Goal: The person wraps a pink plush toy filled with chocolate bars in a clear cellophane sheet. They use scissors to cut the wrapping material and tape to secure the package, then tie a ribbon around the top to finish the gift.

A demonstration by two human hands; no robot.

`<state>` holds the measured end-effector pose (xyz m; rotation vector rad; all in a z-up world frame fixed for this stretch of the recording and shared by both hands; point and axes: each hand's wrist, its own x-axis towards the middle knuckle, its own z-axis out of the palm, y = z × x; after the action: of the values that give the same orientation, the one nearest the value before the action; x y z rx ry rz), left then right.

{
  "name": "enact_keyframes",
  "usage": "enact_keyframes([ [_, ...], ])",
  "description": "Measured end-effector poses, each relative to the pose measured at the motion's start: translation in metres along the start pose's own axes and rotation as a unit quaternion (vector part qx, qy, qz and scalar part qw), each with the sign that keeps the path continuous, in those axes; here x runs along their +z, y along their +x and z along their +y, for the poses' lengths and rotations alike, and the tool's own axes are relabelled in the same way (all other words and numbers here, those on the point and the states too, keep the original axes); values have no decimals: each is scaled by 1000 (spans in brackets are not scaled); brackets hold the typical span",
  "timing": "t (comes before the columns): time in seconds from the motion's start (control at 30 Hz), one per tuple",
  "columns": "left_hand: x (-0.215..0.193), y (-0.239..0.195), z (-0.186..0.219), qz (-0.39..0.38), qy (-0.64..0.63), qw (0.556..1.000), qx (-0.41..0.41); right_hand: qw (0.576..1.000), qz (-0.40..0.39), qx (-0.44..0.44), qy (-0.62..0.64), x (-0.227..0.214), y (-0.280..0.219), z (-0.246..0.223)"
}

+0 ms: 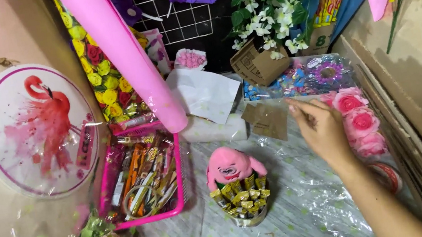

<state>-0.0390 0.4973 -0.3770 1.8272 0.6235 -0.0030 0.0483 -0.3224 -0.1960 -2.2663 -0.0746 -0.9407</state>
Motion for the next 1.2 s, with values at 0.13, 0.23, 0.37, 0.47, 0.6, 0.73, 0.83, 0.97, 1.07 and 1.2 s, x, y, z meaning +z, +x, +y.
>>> enact_keyframes([
  [0.13,43,-84,56,47,-62,997,26,999,10,-38,26,-1,2,-4],
  [0.23,83,-203,134,71,-79,994,26,996,-78,-16,29,-15,-4,-34],
  [0.37,91,-258,190,-5,165,931,326,997,-76,-13,32,-16,0,-41],
  [0.47,103,-275,205,-4,264,848,460,997,-69,-28,29,-12,3,-46],
  [0.6,98,-282,203,-51,355,824,439,997,-66,-33,36,-14,4,-53],
  [0.73,114,-300,218,17,320,797,512,997,-73,-18,34,-14,0,-50],
  [0.83,114,-311,227,46,326,832,447,997,-76,-4,28,-15,-3,-53],
  [0.97,77,-267,209,5,391,795,464,995,-74,-19,58,-19,-4,-62],
  [1.07,77,-266,239,-2,398,734,550,995,-68,-27,73,-22,-5,-67],
  [1.2,96,-278,295,32,402,644,650,991,-79,-11,107,-31,-7,-79],
])
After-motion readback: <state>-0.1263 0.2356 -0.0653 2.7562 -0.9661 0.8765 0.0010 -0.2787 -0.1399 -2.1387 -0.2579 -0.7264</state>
